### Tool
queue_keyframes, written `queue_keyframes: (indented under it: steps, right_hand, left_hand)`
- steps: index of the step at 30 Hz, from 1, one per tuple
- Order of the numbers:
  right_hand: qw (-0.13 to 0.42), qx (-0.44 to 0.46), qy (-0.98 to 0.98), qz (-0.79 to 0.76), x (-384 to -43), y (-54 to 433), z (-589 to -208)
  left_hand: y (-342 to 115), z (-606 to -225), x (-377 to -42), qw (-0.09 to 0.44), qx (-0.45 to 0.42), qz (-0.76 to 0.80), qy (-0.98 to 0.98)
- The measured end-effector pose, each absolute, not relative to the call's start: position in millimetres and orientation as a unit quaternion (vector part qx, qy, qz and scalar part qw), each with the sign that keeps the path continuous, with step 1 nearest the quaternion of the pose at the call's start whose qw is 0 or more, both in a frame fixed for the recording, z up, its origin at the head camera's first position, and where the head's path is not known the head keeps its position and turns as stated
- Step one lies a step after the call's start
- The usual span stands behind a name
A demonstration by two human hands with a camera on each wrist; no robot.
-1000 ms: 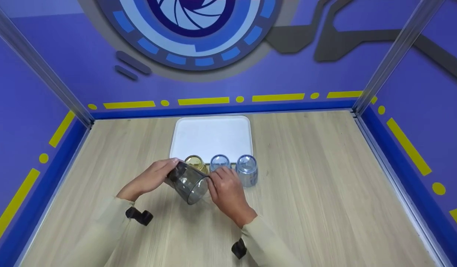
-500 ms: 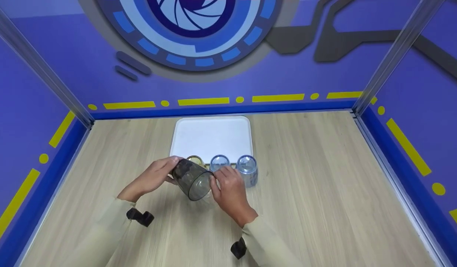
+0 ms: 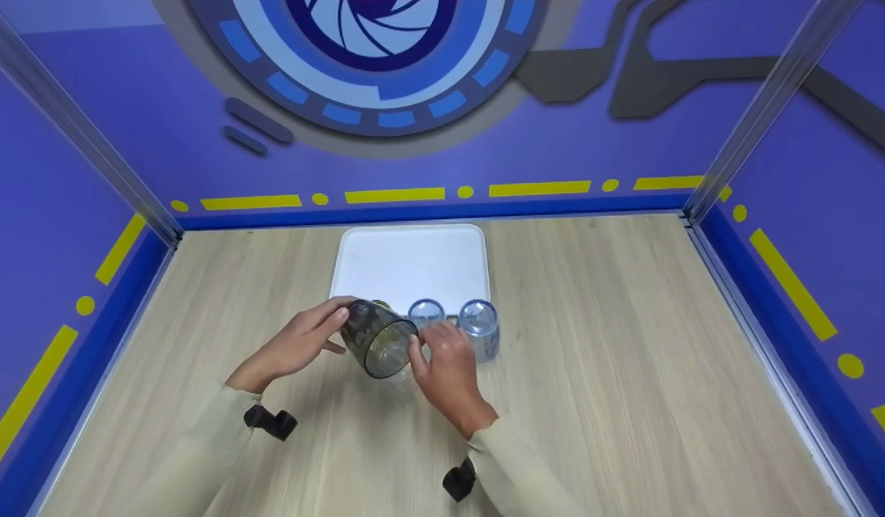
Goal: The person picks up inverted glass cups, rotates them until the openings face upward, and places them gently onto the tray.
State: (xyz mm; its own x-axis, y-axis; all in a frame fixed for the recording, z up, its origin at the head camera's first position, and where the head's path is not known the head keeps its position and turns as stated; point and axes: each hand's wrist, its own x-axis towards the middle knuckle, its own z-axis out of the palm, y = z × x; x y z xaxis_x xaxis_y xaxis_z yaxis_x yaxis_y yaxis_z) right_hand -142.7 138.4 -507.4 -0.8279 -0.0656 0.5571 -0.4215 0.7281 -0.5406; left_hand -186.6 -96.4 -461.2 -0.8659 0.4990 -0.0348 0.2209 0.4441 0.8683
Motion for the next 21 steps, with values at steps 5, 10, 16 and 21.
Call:
queue_keyframes:
  steps: [5,10,16,21]
  right_hand:
    - [0.246,0.124,-0.887,0.369,-142.8,139.1,-505.7]
    - [0.252,0.12,-0.879,0.387,-143.9,140.3,-506.1]
    - [0.24,0.105,-0.88,0.397,-143.2,140.8,-504.5]
    - [0.243,0.1,-0.879,0.397,-143.5,140.5,-502.5]
  left_hand:
    - [-95.7,-459.8,-186.9,0.141,0.217,0.459,0.85]
    - [-95.9,-458.8,-187.0,0.134,0.234,0.447,0.853]
    - [-96.9,-457.9,-186.2,0.125,0.244,0.452,0.849]
    - [-96.7,-457.3,-185.6,0.115,0.254,0.443,0.852]
